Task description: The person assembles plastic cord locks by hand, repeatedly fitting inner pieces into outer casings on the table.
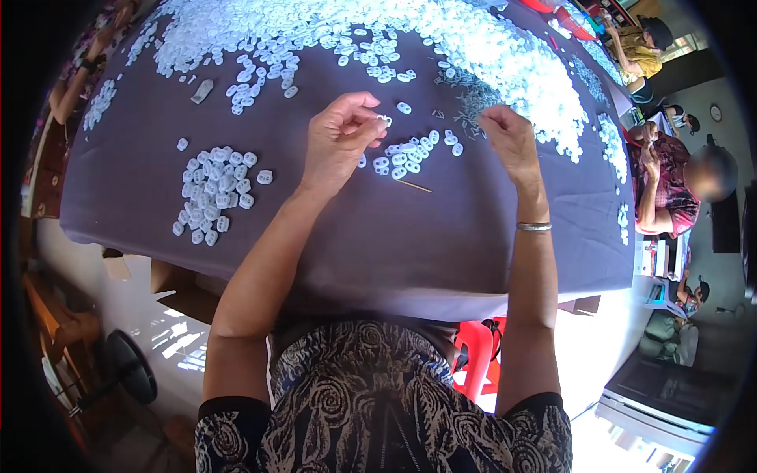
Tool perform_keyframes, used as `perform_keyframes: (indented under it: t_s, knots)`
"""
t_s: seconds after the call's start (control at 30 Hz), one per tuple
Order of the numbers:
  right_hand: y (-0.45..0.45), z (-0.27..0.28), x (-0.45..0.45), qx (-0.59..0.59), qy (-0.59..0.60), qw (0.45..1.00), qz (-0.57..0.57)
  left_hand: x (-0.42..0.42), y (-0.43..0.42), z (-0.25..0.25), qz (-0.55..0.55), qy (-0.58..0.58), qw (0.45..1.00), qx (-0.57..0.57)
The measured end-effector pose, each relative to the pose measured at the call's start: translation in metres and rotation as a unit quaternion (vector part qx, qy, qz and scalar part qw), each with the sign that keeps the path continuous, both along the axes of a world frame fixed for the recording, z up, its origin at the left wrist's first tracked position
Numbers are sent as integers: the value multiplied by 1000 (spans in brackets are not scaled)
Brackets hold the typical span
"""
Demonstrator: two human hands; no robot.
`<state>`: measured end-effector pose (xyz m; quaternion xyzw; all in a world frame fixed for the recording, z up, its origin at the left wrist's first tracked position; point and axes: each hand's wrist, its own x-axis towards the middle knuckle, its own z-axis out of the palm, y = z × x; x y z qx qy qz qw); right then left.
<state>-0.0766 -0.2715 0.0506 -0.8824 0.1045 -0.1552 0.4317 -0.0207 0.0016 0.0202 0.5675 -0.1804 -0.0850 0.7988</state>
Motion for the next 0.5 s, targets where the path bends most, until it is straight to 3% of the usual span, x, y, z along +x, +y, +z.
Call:
perform_keyframes:
  t_s: [0.13,0.5]
  knots:
    - [-9,-4,-12,-124,58,991,-9,0,-1,0,-7,11,1000,-3]
    - [-2,-12,-11,-176,42,982,47,-2,-2,1,-5,40,999,-10]
